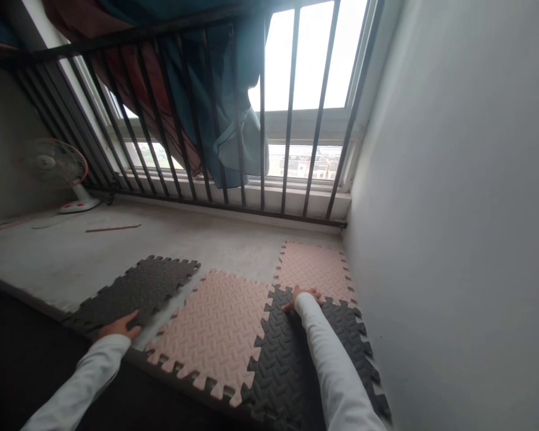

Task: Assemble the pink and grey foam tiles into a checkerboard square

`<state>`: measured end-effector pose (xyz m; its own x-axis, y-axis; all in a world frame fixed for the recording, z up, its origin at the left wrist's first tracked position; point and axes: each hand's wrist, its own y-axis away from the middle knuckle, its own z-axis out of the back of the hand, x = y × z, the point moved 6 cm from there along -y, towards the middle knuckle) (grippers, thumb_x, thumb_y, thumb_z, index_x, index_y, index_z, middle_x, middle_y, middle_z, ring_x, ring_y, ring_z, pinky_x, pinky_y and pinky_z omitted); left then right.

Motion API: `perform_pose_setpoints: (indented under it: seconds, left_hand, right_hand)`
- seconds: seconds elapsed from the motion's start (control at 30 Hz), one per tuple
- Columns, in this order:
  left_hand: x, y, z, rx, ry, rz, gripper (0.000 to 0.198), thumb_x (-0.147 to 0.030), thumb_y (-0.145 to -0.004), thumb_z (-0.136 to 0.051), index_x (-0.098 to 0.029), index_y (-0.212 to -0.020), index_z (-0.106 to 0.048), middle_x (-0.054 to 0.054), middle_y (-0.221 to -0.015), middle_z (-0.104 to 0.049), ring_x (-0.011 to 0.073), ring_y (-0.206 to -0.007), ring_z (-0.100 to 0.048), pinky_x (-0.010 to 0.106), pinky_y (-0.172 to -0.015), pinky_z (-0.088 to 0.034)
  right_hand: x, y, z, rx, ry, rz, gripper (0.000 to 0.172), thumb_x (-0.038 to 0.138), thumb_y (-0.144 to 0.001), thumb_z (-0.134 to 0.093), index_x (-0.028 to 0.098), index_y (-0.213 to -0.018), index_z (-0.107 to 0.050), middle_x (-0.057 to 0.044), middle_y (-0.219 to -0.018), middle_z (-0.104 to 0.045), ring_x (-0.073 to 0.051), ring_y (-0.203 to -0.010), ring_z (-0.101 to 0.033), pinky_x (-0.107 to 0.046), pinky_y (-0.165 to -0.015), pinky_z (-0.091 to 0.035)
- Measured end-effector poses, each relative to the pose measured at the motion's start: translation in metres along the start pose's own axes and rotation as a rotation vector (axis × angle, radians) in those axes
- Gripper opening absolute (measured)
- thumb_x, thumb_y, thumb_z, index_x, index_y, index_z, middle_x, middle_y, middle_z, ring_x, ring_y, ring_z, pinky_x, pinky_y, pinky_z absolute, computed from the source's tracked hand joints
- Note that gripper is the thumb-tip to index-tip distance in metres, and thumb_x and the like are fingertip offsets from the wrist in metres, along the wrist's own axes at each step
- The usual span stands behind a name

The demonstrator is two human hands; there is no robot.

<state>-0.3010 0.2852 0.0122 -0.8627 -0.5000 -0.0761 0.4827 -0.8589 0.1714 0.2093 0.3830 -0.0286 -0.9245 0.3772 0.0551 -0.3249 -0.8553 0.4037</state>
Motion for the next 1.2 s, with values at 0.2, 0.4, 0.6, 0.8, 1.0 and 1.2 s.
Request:
perform_pose_setpoints:
  seconds: [0.2, 0.4, 0.6, 0.8, 1.0, 1.2]
  left_hand:
    - [-0.112, -0.026, 0.044, -0.169, 0.338, -0.08, 0.041, -0.033, -0.069, -0.045, -0.016, -0.104, -0.058, 0.005, -0.087, -0.066, 0.0186, -0.08, -0.059, 0.027, -0.074, -0.045]
    - [-0.272, -0.006, 0.019, -0.105, 0.477, -0.35, 0.038, -0.024, -0.07, -0.043, -0.015, -0.104, -0.058, 0.006, -0.104, -0.061, 0.0156, -0.096, -0.054, 0.022, -0.085, -0.039]
    - [-0.362, 0.037, -0.025, 0.003, 0.324, -0.527, 0.038, -0.026, -0.07, -0.042, -0.022, -0.103, -0.059, 0.007, -0.105, -0.06, 0.017, -0.095, -0.054, 0.025, -0.08, -0.04]
    - [-0.38, 0.059, -0.042, 0.017, 0.116, -0.591, 0.033, -0.026, -0.071, -0.038, -0.021, -0.091, -0.064, 0.013, -0.094, -0.061, 0.0209, -0.087, -0.057, 0.029, -0.072, -0.043]
    - [-0.383, 0.065, -0.062, 0.008, -0.031, -0.686, 0.037, -0.029, -0.075, -0.037, -0.021, -0.106, -0.055, 0.013, -0.098, -0.057, 0.0214, -0.088, -0.055, 0.03, -0.071, -0.043]
    - [-0.383, 0.066, -0.064, 0.006, -0.096, -0.865, 0.043, -0.033, -0.074, -0.041, -0.021, -0.115, -0.045, 0.012, -0.104, -0.053, 0.0205, -0.095, -0.05, 0.03, -0.075, -0.041]
  right_hand:
    - [-0.002, 0.002, -0.003, 0.098, 0.035, -0.081, 0.106, 0.065, -0.038, -0.061, 0.026, -0.129, -0.021, -0.023, -0.135, -0.015, -0.046, -0.117, -0.014, -0.069, -0.078, -0.016]
    - [-0.001, 0.012, 0.004, 0.118, 0.053, -0.074, 0.119, 0.059, -0.028, -0.068, 0.027, -0.13, -0.016, -0.025, -0.134, -0.015, -0.048, -0.116, -0.014, -0.07, -0.076, -0.016]
    - [-0.001, 0.02, 0.008, 0.146, 0.037, -0.051, 0.122, 0.061, -0.025, -0.067, 0.028, -0.13, -0.014, -0.025, -0.135, -0.011, -0.047, -0.118, -0.01, -0.068, -0.077, -0.021]
    - [0.0, 0.022, 0.01, 0.163, 0.035, -0.052, 0.123, 0.062, -0.025, -0.067, 0.025, -0.13, -0.013, -0.025, -0.135, -0.008, -0.048, -0.118, -0.007, -0.07, -0.076, -0.02]
    - [0.0, 0.023, 0.011, 0.202, 0.054, -0.045, 0.122, 0.064, -0.03, -0.065, 0.027, -0.131, -0.008, -0.025, -0.136, -0.004, -0.048, -0.118, -0.006, -0.07, -0.077, -0.019]
    - [0.001, 0.024, 0.015, 0.208, 0.044, -0.067, 0.12, 0.063, -0.033, -0.064, 0.025, -0.131, -0.005, -0.025, -0.136, -0.003, -0.047, -0.119, -0.006, -0.069, -0.079, -0.019]
